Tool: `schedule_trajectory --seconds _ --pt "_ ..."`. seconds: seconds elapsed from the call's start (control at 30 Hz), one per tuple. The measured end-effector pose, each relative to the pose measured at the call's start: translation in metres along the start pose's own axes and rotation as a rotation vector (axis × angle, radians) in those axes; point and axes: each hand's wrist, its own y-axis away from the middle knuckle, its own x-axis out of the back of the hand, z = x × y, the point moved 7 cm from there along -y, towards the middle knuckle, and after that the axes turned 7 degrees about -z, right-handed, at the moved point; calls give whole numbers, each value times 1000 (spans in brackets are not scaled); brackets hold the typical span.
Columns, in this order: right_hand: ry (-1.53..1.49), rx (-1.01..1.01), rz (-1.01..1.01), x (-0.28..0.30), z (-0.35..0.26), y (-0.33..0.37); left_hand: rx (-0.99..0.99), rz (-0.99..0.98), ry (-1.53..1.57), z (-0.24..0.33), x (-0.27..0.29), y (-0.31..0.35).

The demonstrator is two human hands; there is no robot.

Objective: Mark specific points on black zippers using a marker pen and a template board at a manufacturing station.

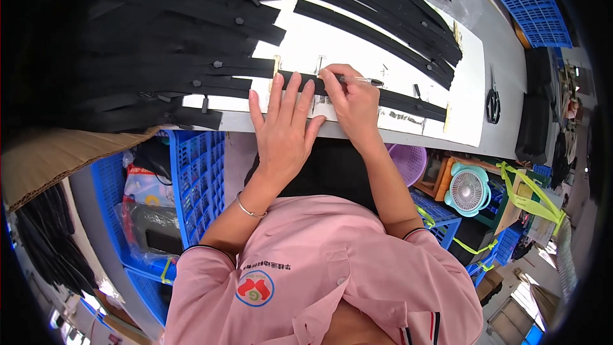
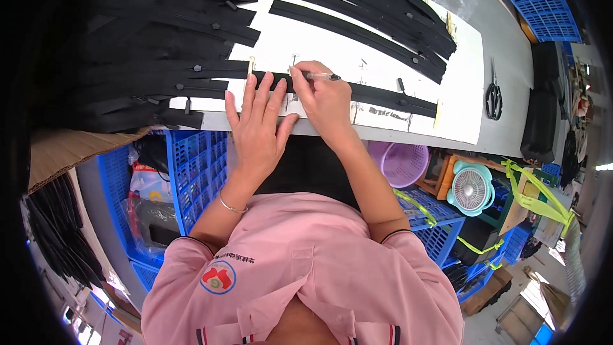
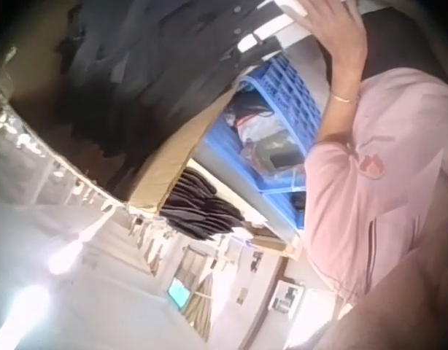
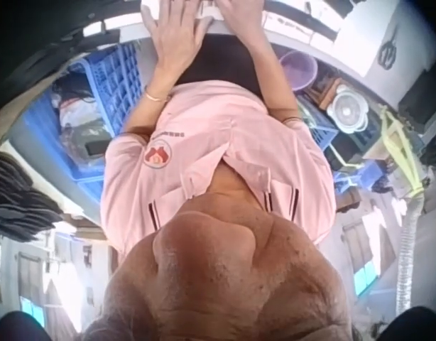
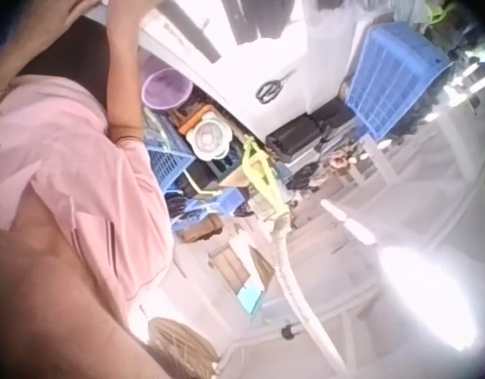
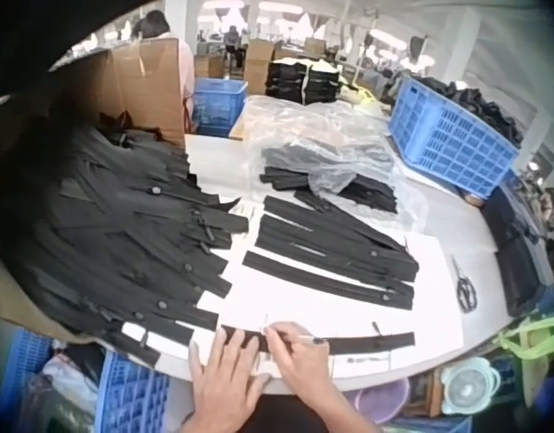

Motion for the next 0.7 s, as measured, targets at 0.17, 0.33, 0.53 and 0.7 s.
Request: schedule_trajectory --seconds 0.17,0.33,0.53,0.7 --pt "-56 67 108 2 1 2 13 -10 -17 -2 -1 0" --pt "-82 110 -57 -1 1 4 27 -30 -15 -2 -2 -1" --pt "-37 150 -18 1 1 5 4 -26 -16 1 -5 -2" --pt "-121 146 -92 13 3 9 25 -65 -47 1 -4 -2"
